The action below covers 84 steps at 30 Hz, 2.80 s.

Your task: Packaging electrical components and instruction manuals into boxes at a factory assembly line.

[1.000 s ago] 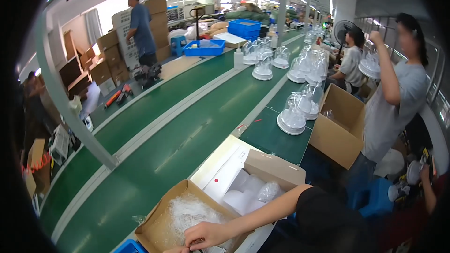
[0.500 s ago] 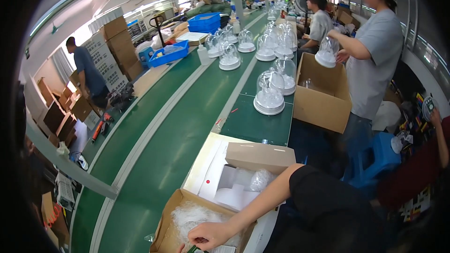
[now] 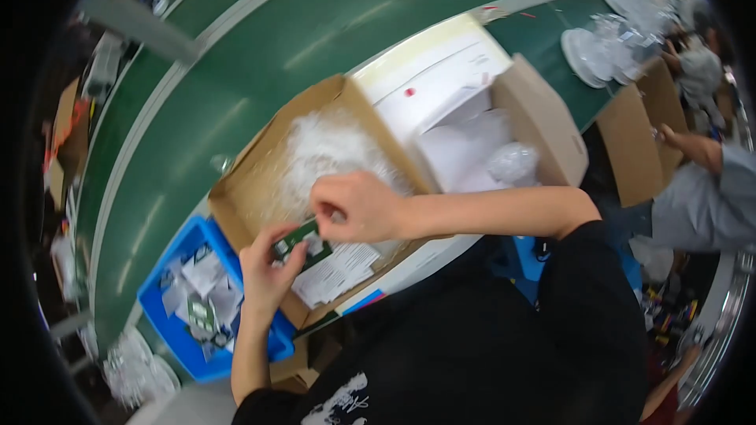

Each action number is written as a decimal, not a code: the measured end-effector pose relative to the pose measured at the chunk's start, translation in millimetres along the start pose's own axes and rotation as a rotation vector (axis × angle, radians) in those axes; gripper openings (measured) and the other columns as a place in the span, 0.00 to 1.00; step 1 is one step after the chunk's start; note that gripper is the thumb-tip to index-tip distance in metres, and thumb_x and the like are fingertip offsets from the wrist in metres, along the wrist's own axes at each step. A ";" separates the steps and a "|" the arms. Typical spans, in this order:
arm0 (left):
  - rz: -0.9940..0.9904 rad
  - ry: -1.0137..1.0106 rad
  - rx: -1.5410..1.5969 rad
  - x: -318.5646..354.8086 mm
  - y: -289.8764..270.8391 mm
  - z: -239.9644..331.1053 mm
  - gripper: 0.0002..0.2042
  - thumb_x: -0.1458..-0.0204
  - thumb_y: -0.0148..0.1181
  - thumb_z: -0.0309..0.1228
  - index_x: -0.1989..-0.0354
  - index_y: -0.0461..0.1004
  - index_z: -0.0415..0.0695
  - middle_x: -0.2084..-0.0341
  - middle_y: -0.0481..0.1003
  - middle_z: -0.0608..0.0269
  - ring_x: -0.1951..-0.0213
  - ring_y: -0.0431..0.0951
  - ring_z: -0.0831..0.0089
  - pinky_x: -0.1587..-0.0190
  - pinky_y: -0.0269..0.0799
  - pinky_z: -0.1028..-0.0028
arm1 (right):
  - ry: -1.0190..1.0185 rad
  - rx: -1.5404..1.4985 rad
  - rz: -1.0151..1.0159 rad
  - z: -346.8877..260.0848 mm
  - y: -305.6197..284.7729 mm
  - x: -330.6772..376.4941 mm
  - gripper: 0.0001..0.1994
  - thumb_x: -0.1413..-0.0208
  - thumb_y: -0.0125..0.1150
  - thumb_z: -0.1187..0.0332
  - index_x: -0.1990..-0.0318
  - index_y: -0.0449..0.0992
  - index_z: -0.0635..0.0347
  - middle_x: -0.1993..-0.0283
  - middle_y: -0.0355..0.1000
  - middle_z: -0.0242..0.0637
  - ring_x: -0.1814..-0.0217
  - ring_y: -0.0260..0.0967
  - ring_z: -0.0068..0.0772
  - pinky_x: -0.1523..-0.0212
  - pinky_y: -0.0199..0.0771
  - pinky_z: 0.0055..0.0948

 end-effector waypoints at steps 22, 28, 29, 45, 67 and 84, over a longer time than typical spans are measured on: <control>0.047 -0.061 0.037 1.4 -6.3 -1.0 0.13 0.51 0.68 0.24 0.56 0.76 0.42 0.69 0.82 0.59 0.74 0.81 0.78 0.76 0.71 0.80 | -0.020 0.030 0.040 -2.7 -0.6 1.7 0.07 0.60 0.58 0.78 0.75 0.66 0.61 0.78 0.64 0.35 0.79 0.63 0.29 0.78 0.64 0.27; 0.048 -0.040 0.003 3.7 -5.5 -1.6 0.13 0.51 0.68 0.23 0.57 0.75 0.42 0.69 0.82 0.58 0.73 0.81 0.76 0.74 0.72 0.79 | -0.015 0.022 0.032 -1.7 1.2 2.2 0.07 0.61 0.58 0.77 0.75 0.65 0.61 0.79 0.64 0.36 0.80 0.64 0.30 0.78 0.64 0.27; 0.037 -0.035 -0.016 3.7 -4.6 -1.2 0.13 0.52 0.68 0.23 0.58 0.75 0.41 0.69 0.82 0.58 0.71 0.82 0.74 0.73 0.73 0.78 | -0.014 0.022 0.033 -1.9 0.8 2.3 0.07 0.61 0.58 0.77 0.75 0.65 0.61 0.79 0.64 0.36 0.80 0.64 0.30 0.78 0.64 0.27; 0.000 0.049 -0.043 2.2 -0.5 10.3 0.13 0.53 0.69 0.23 0.59 0.75 0.41 0.70 0.81 0.55 0.69 0.83 0.67 0.69 0.76 0.74 | -0.111 0.022 -0.065 -11.4 10.5 3.8 0.08 0.57 0.62 0.77 0.74 0.68 0.59 0.75 0.68 0.31 0.78 0.67 0.25 0.79 0.67 0.23; -0.053 0.005 0.020 2.8 2.8 10.5 0.12 0.52 0.68 0.23 0.59 0.75 0.39 0.71 0.81 0.58 0.68 0.84 0.70 0.69 0.75 0.76 | -0.155 0.034 -0.037 -16.9 9.1 3.4 0.08 0.57 0.63 0.77 0.73 0.69 0.59 0.75 0.68 0.31 0.80 0.66 0.26 0.80 0.65 0.25; -0.144 -0.011 0.134 2.0 6.9 3.6 0.17 0.50 0.67 0.27 0.52 0.72 0.38 0.64 0.80 0.53 0.62 0.82 0.68 0.61 0.76 0.73 | 0.009 -0.032 -0.064 -2.6 9.2 1.8 0.06 0.49 0.66 0.71 0.70 0.74 0.59 0.71 0.73 0.32 0.76 0.71 0.28 0.76 0.70 0.27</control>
Point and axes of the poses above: each hand's wrist, its own x-axis away from the middle knuckle, its own y-axis out of the palm, z = x × y, the point moved 10 cm from there along -x, towards the middle knuckle
